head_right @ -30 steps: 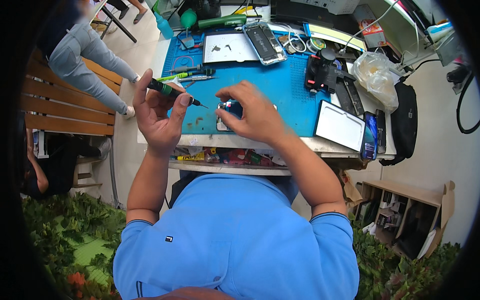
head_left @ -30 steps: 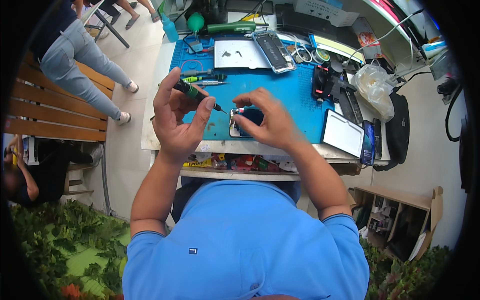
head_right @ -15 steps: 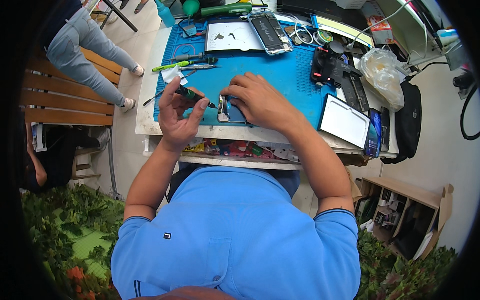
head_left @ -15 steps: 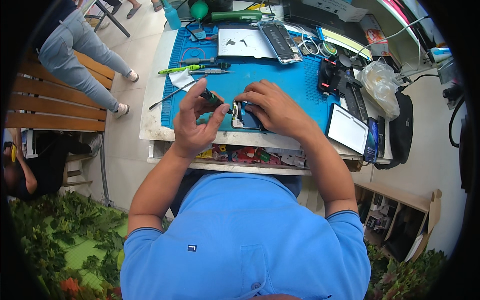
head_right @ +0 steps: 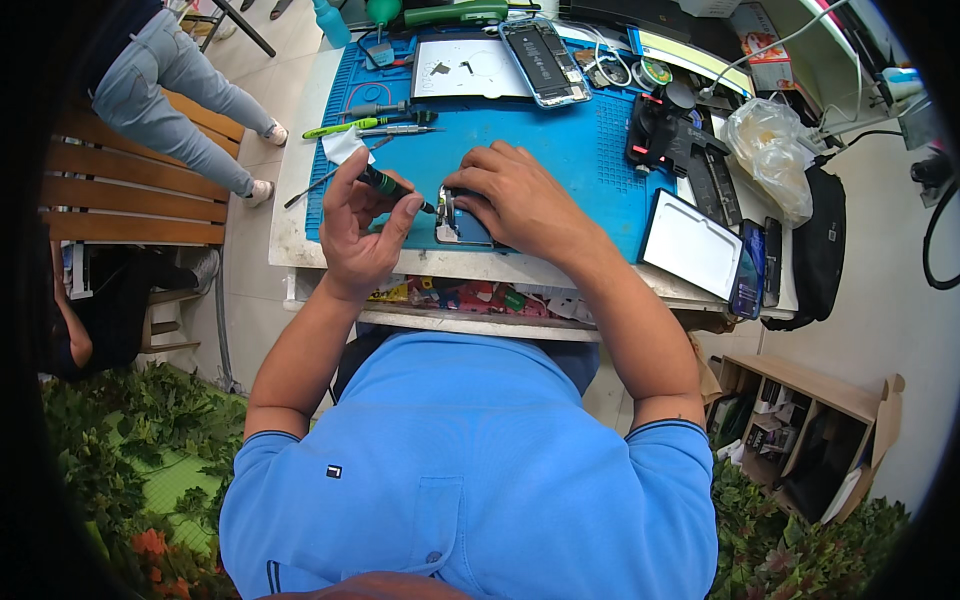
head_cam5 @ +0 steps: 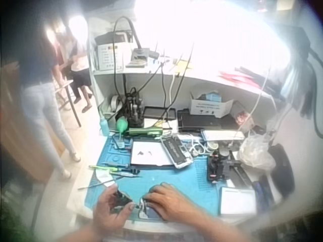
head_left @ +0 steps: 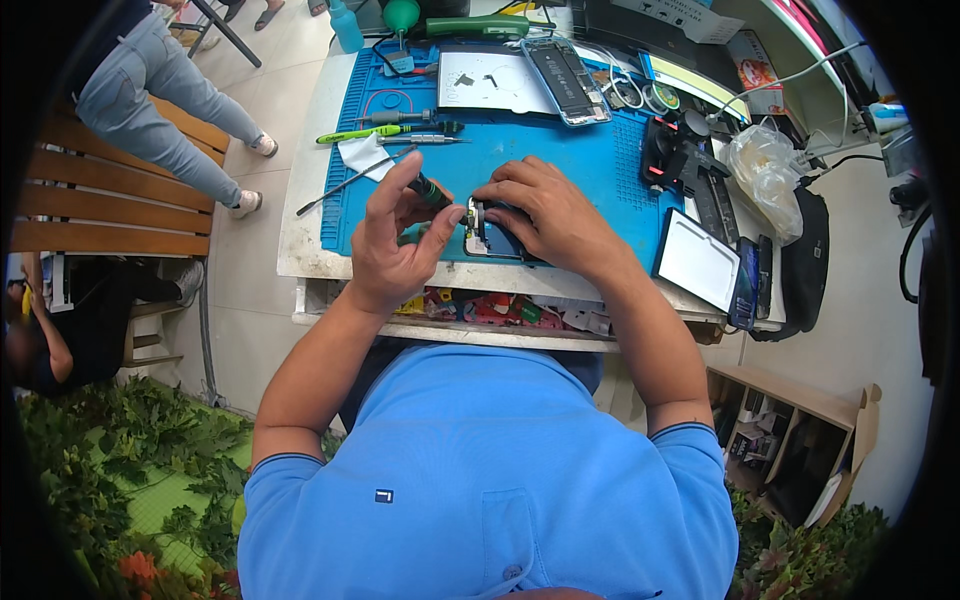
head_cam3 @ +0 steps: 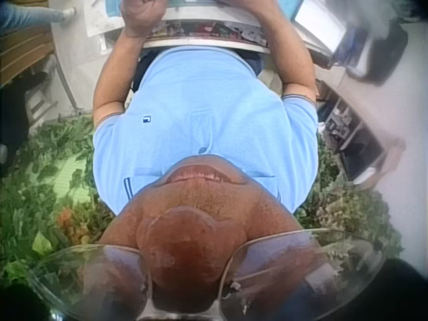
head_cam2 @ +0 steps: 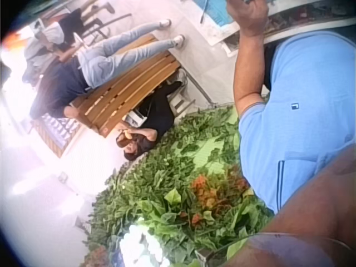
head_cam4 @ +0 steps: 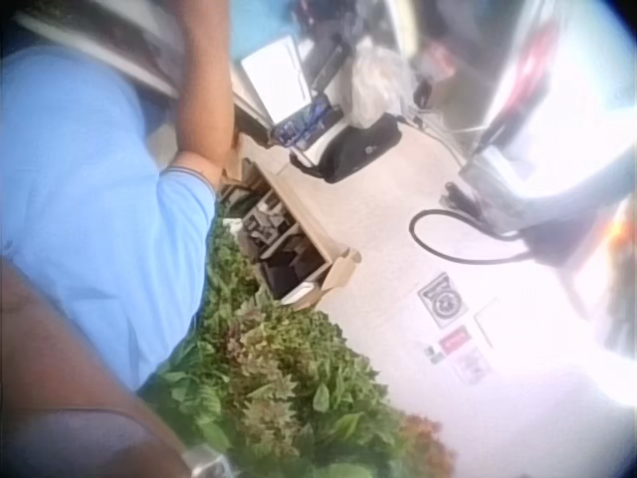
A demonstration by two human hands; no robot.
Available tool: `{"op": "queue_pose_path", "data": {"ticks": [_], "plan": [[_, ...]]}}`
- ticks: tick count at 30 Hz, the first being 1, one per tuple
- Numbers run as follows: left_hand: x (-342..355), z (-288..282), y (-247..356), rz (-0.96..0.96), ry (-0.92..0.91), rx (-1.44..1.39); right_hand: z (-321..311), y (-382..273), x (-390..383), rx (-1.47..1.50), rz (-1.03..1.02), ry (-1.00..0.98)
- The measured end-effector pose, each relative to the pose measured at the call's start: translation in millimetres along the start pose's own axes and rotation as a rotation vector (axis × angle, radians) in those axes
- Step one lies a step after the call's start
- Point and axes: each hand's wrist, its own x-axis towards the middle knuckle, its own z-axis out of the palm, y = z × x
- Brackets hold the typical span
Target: The person uses a screwdriver to remove screws from a smartphone's internal frame. They then lift the screen assembly away from the main body, exposing the internal components. The person places the screen aside and continues to manipulate the phone's chassis and internal parts on the workbench.
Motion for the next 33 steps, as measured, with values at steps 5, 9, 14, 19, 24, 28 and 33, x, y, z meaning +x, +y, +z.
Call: {"op": "queue_pose_path", "data": {"ticks": [5, 9, 14, 19, 24, 28, 33], "plan": [[0, 0, 1, -0.013, 0.000, -0.005, 1, -1, 0, -0.004, 0.001, 0.014], [0, 1, 0, -0.006, 0.000, -0.010, 2, 0, 0, -0.004, 0.002, 0.017], [-3, 1, -7, 0.101, -0.016, 0.040, 3, -1, 0, -0.002, -0.003, 0.034], [8, 2, 1, 0.277, -0.045, 0.138, 4, 1, 0, 0.008, -0.012, 0.061], [23, -2, 11, 0.296, -0.131, 0.147, 4, 2, -1, 0.016, -0.023, 0.081], [44, -13, 18, 0.274, -0.320, 0.077, 2, 0, -2, 0.017, -0.007, 0.066], [88, -31, 49, 0.178, -0.644, 0.214, 3, 1, -2, -0.002, -0.016, 0.071]]}}
